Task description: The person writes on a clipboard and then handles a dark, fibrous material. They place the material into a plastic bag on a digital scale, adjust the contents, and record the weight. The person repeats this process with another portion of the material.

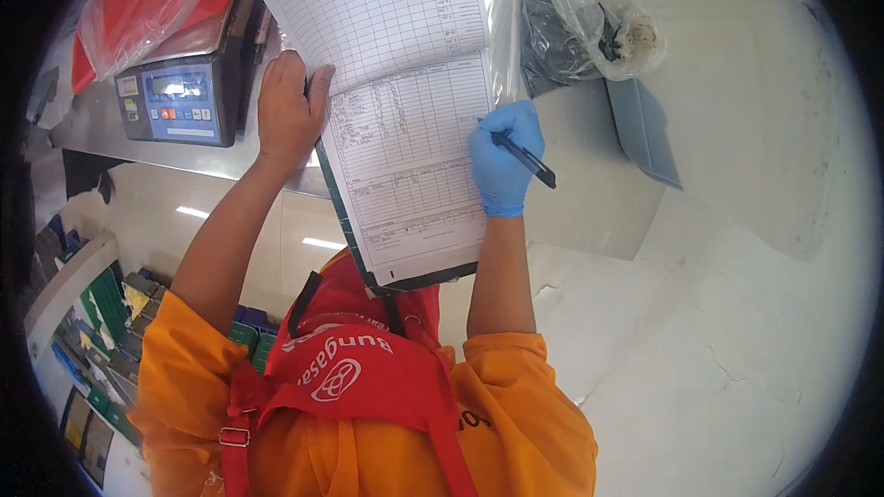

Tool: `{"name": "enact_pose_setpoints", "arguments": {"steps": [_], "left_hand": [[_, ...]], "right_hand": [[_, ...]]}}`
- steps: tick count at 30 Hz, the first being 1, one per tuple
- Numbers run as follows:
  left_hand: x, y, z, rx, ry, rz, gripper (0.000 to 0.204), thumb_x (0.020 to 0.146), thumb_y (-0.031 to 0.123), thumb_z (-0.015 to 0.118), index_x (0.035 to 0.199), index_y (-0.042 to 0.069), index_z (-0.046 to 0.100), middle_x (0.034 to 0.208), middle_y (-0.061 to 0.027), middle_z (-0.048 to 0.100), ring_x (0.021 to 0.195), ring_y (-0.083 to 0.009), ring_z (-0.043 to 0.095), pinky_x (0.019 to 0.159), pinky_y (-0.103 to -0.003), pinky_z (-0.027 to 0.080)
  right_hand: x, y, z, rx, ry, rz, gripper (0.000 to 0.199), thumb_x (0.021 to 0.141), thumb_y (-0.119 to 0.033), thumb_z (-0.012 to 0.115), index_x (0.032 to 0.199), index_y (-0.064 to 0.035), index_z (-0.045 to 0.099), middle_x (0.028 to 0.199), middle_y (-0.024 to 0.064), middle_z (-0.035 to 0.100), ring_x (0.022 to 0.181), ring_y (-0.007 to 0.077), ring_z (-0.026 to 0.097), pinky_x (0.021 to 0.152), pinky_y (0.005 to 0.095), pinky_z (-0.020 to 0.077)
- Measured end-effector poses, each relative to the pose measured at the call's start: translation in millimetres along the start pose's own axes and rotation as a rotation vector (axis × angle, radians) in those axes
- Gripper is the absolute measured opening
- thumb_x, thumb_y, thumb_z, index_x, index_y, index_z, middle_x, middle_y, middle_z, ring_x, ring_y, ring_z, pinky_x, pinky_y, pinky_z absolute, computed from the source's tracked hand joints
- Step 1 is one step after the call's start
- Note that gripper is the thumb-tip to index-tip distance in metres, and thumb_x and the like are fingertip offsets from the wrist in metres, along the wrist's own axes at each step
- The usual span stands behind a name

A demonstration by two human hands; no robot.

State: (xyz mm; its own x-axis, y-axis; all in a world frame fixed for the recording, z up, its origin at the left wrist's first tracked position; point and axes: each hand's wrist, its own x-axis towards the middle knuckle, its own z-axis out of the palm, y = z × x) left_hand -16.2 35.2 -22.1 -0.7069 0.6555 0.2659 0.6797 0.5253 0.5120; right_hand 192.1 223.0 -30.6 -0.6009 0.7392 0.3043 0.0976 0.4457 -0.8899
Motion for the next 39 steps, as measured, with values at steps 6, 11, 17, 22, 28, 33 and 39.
{"name": "enact_pose_setpoints", "arguments": {"steps": [6, 11, 17, 22, 28, 33, 39], "left_hand": [[0.0, 1.2, -0.5, -0.008, 0.002, 0.0, 0.024, 0.091, 0.018, 0.065, 0.088, -0.002, 0.053, 0.089, -0.0182, 0.055, 0.086, -0.0366, 0.053, 0.078, -0.045, 0.044], [2.6, -0.7, -0.3, -0.006, 0.015, 0.008, 0.024, 0.091, 0.018, 0.065, 0.088, -0.002, 0.053, 0.088, -0.0184, 0.055, 0.085, -0.0367, 0.053, 0.078, -0.045, 0.044], [1.0, 1.0, -1.2, -0.005, 0.0, 0.004, 0.024, 0.091, 0.019, 0.065, 0.088, -0.002, 0.053, 0.088, -0.0179, 0.055, 0.086, -0.0364, 0.053, 0.078, -0.045, 0.044], [2.5, 1.4, -1.3, -0.02, 0.007, 0.002, 0.023, 0.091, 0.018, 0.065, 0.087, -0.002, 0.053, 0.088, -0.0175, 0.054, 0.085, -0.0363, 0.052, 0.077, -0.045, 0.044], [2.2, 1.4, -1.3, -0.013, 0.004, 0.01, 0.023, 0.091, 0.017, 0.065, 0.087, -0.002, 0.053, 0.088, -0.0176, 0.055, 0.085, -0.0365, 0.052, 0.077, -0.045, 0.044], [1.9, 3.3, -1.8, -0.023, 0.005, 0.004, 0.022, 0.09, 0.016, 0.065, 0.089, -0.002, 0.053, 0.089, -0.0179, 0.055, 0.086, -0.0369, 0.053, 0.078, -0.046, 0.044], [1.3, 3.4, -2.6, -0.025, 0.012, 0.004, 0.021, 0.09, 0.016, 0.064, 0.091, -0.002, 0.054, 0.091, -0.0183, 0.056, 0.089, -0.0378, 0.053, 0.08, -0.047, 0.044]], "right_hand": [[-1.5, 1.7, 0.3, 0.019, 0.024, 0.02, 0.019, 0.067, 0.012, 0.059, 0.073, -0.0052, 0.054, 0.076, 0.0044, 0.05, 0.068, 0.015, 0.047, 0.062, 0.0274, 0.0387], [-2.3, 2.6, -2.0, 0.002, 0.01, 0.074, 0.019, 0.067, 0.012, 0.06, 0.074, -0.0052, 0.054, 0.079, 0.0042, 0.051, 0.068, 0.0128, 0.048, 0.063, 0.0261, 0.0389], [0.2, -3.7, 0.5, 0.014, 0.031, 0.04, 0.019, 0.068, 0.012, 0.06, 0.074, -0.0054, 0.054, 0.079, 0.0042, 0.051, 0.068, 0.0126, 0.048, 0.063, 0.0254, 0.0396], [-3.8, 5.4, -2.0, 0.035, 0.047, 0.07, 0.018, 0.068, 0.011, 0.06, 0.074, -0.0051, 0.055, 0.08, 0.0044, 0.052, 0.07, 0.0124, 0.05, 0.064, 0.0249, 0.0402], [-5.0, -4.2, -15.4, 0.388, 0.2, 0.234, 0.018, 0.075, 0.013, 0.058, 0.083, -0.0029, 0.055, 0.092, 0.008, 0.057, 0.076, 0.014, 0.054, 0.071, 0.0269, 0.0462], [-5.5, -33.2, -40.5, 0.666, 0.14, 0.246, 0.022, 0.081, 0.011, 0.059, 0.101, -0.0003, 0.057, 0.105, 0.0144, 0.059, 0.085, 0.0183, 0.06, 0.078, 0.0295, 0.0508], [-26.4, -46.8, -84.1, 0.735, 0.166, 0.317, 0.022, 0.086, 0.007, 0.061, 0.106, -0.0002, 0.057, 0.11, 0.0167, 0.06, 0.089, 0.0207, 0.062, 0.082, 0.0308, 0.0519]]}}
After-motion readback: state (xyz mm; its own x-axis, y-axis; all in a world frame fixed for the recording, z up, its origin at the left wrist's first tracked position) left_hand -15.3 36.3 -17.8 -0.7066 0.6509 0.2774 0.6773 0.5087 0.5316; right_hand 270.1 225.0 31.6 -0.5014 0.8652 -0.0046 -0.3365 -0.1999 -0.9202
